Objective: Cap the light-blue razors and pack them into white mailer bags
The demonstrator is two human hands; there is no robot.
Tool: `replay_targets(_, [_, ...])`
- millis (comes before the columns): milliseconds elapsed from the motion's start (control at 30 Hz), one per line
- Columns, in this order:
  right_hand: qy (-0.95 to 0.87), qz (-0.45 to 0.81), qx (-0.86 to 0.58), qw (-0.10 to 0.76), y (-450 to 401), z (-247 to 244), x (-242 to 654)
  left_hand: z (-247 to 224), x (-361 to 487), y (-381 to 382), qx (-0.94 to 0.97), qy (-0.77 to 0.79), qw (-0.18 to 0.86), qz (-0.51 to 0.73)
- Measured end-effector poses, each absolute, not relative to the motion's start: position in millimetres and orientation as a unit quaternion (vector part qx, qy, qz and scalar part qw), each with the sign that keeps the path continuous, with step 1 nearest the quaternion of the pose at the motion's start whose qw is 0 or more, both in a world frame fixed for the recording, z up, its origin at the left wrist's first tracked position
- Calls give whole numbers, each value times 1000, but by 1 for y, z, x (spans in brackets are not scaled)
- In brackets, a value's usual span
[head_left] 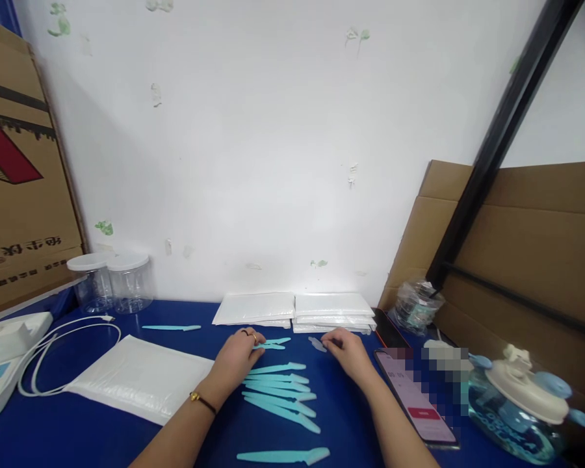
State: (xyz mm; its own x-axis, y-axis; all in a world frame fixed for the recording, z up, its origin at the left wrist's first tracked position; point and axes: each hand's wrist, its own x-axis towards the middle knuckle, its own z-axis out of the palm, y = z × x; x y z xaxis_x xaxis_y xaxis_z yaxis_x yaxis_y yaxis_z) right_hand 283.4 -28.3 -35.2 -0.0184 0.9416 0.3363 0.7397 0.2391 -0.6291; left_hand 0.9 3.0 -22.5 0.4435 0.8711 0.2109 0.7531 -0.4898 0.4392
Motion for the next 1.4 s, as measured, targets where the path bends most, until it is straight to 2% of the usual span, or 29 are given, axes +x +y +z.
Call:
replay_targets(233, [-687, 101, -651, 306, -18, -48, 280, -26, -5, 10, 830, 522, 98, 168])
replay_targets(633, [-700, 109, -639, 300, -27, -47, 261, -26, 3, 2, 838, 501, 136, 169])
replay_targets(967, [-773, 166, -532, 303, -28, -42, 247, -40, 12, 11, 828, 500, 174, 187])
replay_targets(1400, [-753, 202, -536, 325, -29, -47, 238, -39, 16, 9, 833, 474, 212, 189])
